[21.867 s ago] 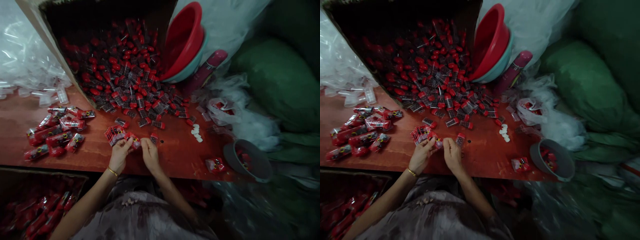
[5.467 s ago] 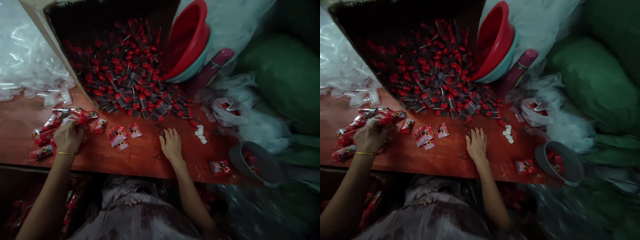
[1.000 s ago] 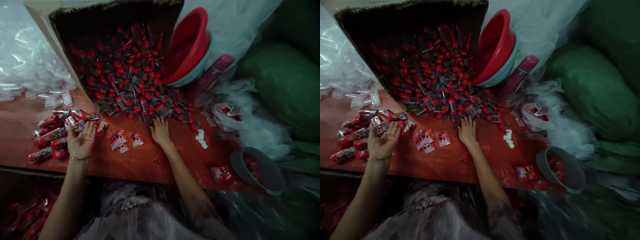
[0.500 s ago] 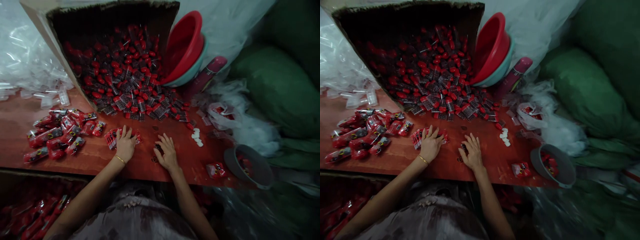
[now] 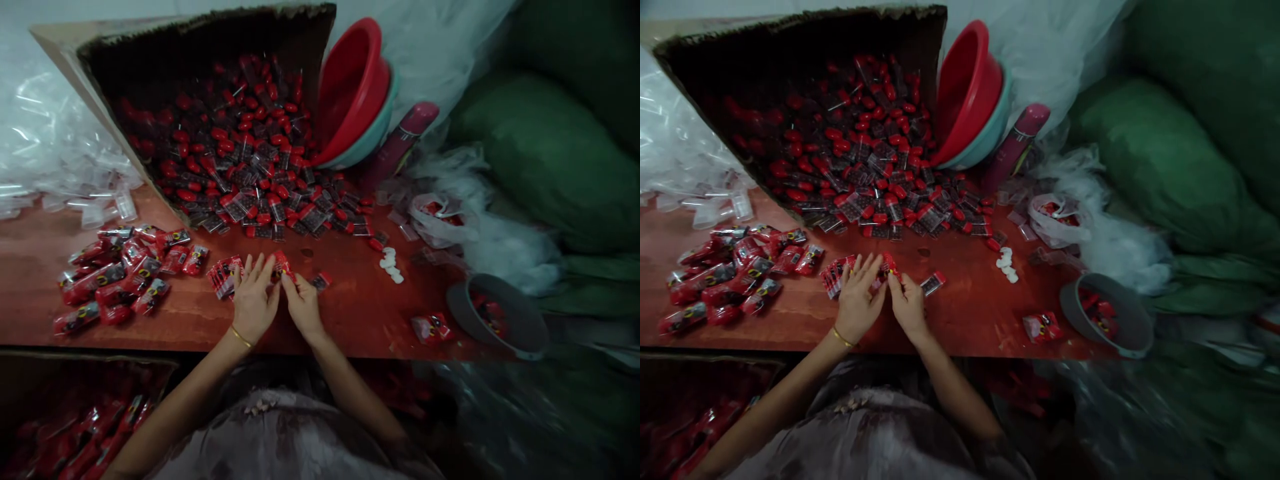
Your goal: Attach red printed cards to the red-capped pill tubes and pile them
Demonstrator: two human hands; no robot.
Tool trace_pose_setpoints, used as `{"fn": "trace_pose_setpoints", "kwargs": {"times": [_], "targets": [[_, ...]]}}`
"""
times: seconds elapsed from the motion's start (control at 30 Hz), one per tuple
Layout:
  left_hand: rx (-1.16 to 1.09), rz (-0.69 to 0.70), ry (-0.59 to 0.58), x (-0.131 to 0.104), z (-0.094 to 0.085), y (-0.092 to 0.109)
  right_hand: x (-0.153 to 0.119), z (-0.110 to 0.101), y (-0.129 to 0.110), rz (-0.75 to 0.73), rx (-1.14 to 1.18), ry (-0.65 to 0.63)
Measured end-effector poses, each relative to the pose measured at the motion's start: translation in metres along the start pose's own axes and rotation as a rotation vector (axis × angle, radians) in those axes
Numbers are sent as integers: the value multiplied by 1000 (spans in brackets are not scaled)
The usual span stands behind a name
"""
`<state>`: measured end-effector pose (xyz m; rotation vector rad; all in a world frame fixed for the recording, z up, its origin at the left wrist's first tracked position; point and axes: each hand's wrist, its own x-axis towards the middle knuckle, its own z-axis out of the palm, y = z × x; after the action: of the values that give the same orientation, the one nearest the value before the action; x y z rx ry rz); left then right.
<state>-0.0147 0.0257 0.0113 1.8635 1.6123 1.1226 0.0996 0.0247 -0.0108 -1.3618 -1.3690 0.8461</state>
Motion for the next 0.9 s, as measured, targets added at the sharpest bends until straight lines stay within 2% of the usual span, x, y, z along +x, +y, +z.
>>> {"fn": "trace_pose_setpoints", "kwargs": {"times": [0.1,0.2,0.33,0.43,0.53,0.63,0.7,0.8,0.9], "targets": [[-496,-281,-76,-3,4,1,0,-4,-1,-27,38,40],[-879,-533,-142,-6,8,3,-5,-10,1,-103,-90,39],[-1095,-758,-49,-9,11,12,-11,-8,3,-145,-252,59],[-1187,-912,-91,-9,11,16,-12,-5,3,-156,-323,71],[-1212,-946,-57,-6,9,14,-12,-5,1,-207,-373,33],[-1193,-953,11,1,3,10,-8,-16,1,-216,-421,18],[-1175,-992,7,6,0,9,-4,-28,5,-145,-569,76],[-1177,-1024,-47,9,-3,10,-1,-45,15,53,-900,167],[-1179,-1034,-115,9,-1,13,-6,-56,23,133,-1083,122]]}}
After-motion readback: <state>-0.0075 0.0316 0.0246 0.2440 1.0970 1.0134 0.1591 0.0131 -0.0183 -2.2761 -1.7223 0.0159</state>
